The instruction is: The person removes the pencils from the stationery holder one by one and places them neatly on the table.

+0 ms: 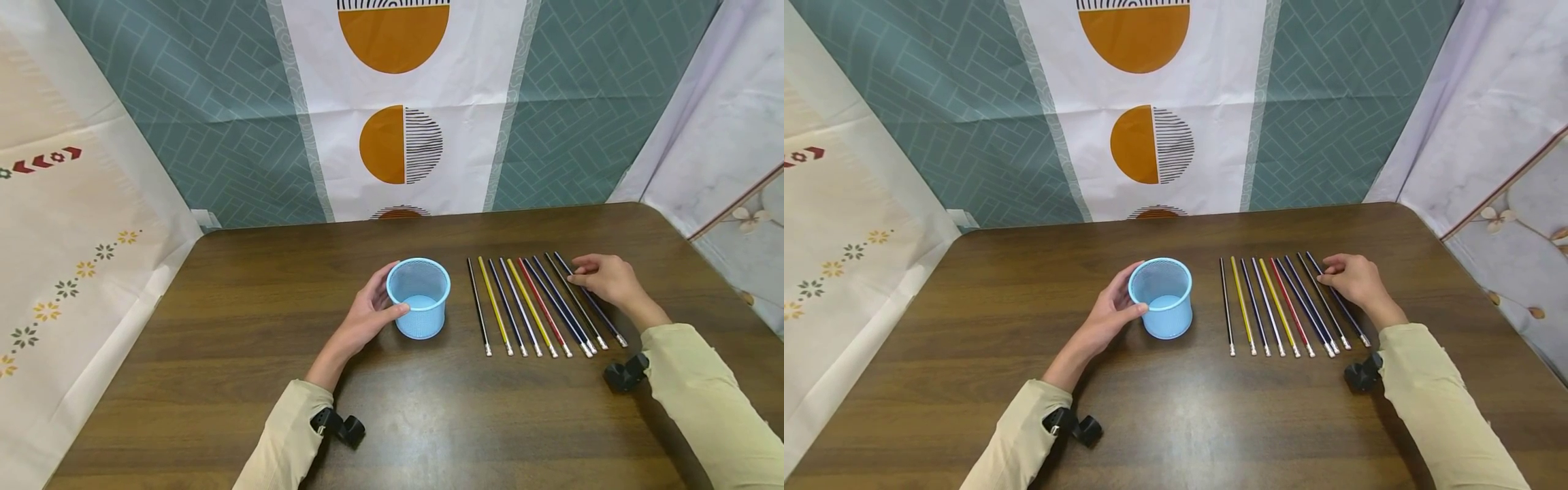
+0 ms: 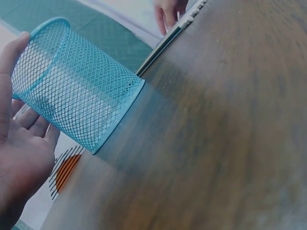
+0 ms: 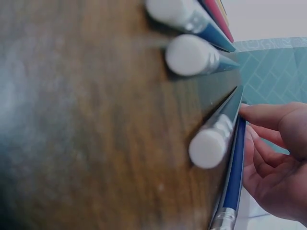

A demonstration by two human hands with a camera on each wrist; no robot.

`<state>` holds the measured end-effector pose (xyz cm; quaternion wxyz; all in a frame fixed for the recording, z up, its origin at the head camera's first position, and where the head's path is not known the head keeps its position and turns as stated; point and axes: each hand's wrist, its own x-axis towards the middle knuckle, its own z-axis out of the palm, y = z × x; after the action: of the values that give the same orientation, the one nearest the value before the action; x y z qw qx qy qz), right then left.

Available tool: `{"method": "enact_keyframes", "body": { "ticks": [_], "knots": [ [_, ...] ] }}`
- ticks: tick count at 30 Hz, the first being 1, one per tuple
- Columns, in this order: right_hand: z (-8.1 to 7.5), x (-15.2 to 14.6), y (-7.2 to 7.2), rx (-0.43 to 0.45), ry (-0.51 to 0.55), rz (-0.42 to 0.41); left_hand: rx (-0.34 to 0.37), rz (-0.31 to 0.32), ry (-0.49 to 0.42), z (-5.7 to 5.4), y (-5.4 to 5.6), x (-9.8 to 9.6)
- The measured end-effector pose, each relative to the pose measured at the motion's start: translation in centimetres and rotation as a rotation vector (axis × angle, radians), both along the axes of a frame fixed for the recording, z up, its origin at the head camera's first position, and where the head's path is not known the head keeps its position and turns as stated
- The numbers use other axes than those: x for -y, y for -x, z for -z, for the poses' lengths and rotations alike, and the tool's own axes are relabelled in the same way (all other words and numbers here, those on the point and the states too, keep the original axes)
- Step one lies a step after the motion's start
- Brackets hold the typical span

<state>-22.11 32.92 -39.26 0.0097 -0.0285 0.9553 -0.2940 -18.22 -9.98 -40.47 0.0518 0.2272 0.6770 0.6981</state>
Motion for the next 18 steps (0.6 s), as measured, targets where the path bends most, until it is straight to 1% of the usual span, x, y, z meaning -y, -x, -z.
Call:
{"method": "enact_keyframes", "body": {
  "ticks": [4, 8, 13, 18],
  "knots": [
    [0.00, -0.04, -0.06, 0.002, 0.001, -0.003, 0.006, -0.004, -0.001, 0.10, -0.06, -0.06],
    [-0.06, -0.07, -0.09, 0.008, 0.009, -0.004, -0.006, -0.004, 0.000, 0.11, -0.04, -0.05],
    [-0.21, -0.26, -0.18, 0.022, 0.015, -0.009, -0.021, -0.010, 0.033, -0.11, 0.06, 0.03],
    [-0.36, -0.48, -0.39, 0.060, 0.073, -0.007, -0.042, -0.006, 0.083, -0.53, 0.17, 0.17]
  ]
}}
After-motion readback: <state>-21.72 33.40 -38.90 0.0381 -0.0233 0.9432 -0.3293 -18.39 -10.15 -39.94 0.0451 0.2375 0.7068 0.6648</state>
